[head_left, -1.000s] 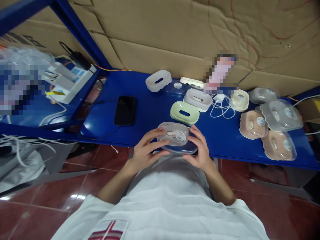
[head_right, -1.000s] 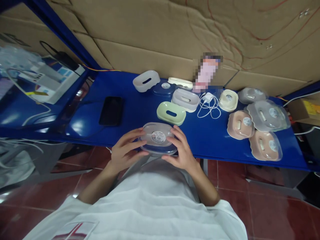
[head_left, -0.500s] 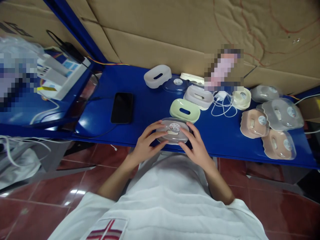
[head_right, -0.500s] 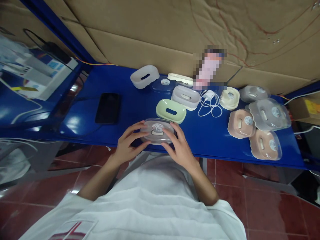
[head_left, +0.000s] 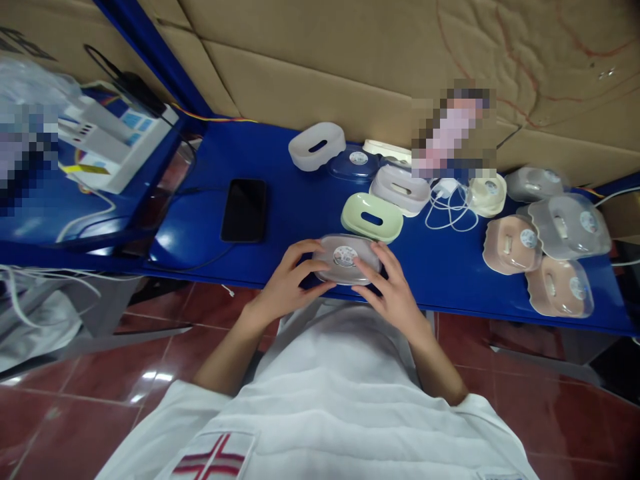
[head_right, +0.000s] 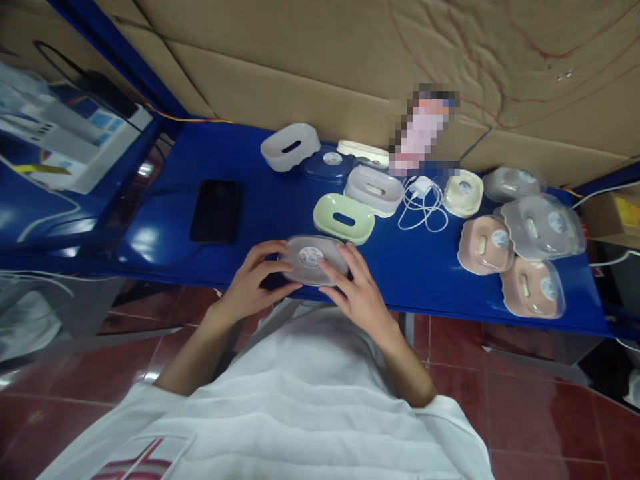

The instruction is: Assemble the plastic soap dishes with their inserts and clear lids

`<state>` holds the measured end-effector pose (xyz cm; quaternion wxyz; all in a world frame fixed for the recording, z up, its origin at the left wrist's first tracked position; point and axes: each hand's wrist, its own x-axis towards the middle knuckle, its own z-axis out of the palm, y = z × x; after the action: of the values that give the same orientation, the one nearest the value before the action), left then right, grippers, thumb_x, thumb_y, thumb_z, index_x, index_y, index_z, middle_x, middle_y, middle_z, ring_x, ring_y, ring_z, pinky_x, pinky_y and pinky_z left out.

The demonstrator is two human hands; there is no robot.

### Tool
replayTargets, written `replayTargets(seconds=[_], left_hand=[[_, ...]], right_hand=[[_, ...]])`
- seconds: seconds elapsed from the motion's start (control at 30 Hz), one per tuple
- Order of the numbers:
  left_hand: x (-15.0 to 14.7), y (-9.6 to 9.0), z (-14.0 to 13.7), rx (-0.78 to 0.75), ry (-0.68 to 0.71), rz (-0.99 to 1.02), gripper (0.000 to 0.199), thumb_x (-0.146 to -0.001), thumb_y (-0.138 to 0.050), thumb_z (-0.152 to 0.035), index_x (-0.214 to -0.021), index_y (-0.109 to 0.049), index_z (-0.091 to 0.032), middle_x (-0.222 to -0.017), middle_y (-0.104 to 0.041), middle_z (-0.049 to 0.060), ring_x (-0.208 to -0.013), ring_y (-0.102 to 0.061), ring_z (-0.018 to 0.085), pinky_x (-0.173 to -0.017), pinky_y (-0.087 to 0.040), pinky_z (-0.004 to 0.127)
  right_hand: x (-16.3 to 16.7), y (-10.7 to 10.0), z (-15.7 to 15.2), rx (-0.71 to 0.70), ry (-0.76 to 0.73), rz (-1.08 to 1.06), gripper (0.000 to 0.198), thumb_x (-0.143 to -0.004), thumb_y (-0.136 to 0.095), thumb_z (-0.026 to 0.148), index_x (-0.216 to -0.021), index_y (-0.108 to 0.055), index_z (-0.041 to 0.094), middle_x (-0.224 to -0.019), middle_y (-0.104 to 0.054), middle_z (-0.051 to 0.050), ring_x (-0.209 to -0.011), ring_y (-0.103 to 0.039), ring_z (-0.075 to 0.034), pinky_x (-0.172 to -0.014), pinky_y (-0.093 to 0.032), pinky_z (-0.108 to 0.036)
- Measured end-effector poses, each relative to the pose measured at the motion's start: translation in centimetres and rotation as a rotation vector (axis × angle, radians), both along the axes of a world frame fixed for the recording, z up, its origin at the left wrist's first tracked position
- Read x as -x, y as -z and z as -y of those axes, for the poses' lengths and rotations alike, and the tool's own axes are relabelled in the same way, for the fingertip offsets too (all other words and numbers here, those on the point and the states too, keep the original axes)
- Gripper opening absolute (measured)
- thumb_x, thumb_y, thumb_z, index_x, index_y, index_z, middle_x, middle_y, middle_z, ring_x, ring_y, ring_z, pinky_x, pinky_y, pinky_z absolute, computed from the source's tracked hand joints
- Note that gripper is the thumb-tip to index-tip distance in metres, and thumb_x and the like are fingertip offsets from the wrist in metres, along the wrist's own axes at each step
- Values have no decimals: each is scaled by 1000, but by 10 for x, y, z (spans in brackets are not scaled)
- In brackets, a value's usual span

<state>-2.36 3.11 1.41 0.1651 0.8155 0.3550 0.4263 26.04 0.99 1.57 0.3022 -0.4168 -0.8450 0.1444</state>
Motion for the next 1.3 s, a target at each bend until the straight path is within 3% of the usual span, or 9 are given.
replayTargets(seconds=[0.33,0.5,0.6,0.73,0.9,1.0,1.1,1.17,1.3], left_hand=[[-3,6,1,6,-51,-15,29,-97,-85,-27,-120,-67,-26,-137,-63,10,-138,-62,28,-118,-58,50],[-2,0,2,55,-26,-9,33,-101,-78,-33,-130,-66,-24,-143,-61,15,-140,-62,30,-116,-59,51],[-2,0,4,-1,-79,40,35,-105,-73,-35,-136,-66,-22,-148,-60,18,-139,-63,31,-111,-61,50],[-3,3,6,-82,-222,165,16,-108,-64,-29,-120,-72,-23,-129,-73,11,-114,-74,23,-100,-66,43],[-3,0,8,-60,-278,161,16,-110,-62,-28,-104,-75,-20,-110,-80,8,-100,-78,19,-91,-67,35],[-4,-2,10,-87,-288,165,16,-108,-63,-23,-99,-75,-20,-96,-81,6,-90,-78,18,-82,-66,32],[-3,2,12,-140,-344,209,13,-106,-65,-21,-97,-74,-20,-88,-81,6,-82,-78,18,-73,-63,32],[-1,7,13,-156,-362,238,11,-105,-67,-21,-97,-74,-20,-86,-80,6,-79,-77,19,-70,-62,33],[1,12,13,-137,-354,262,8,-102,-69,-18,-98,-75,-20,-86,-80,6,-78,-75,20,-67,-59,33]], right_hand=[[2,-4,-4,90,2,1,75,-109,-66,33,-174,-33,47,-185,-26,-4,-171,-31,-35,-132,-47,-61],[1,-1,-3,103,85,12,77,-102,-77,46,-170,-42,39,-166,-46,-15,-159,-47,-39,-127,-51,-64],[1,1,-3,101,126,-8,80,-97,-82,49,-167,-47,36,-158,-46,-16,-154,-51,-39,-126,-52,-63],[3,3,-4,101,137,-32,70,-102,-76,43,-166,-48,38,-173,-34,-14,-162,-43,-38,-126,-52,-60],[-8,-8,9,7,172,-138,71,-99,-81,46,-164,-54,41,-171,-46,-12,-157,-53,-36,-124,-56,-58],[-43,-26,22,-102,297,-162,77,-93,-87,49,-163,-56,38,-167,-53,-13,-151,-59,-38,-122,-56,-63],[-101,-38,32,-296,588,-89,83,-89,-90,53,-163,-58,31,-164,-57,-18,-152,-57,-44,-123,-50,-72],[-149,-37,38,-450,795,-7,91,-83,-93,60,-161,-61,25,-161,-59,-22,-152,-57,-46,-123,-49,-70],[-258,-24,58,-760,1095,101,117,-57,-94,86,-151,-71,20,-143,-69,-30,-136,-67,-50,-113,-54,-66]])
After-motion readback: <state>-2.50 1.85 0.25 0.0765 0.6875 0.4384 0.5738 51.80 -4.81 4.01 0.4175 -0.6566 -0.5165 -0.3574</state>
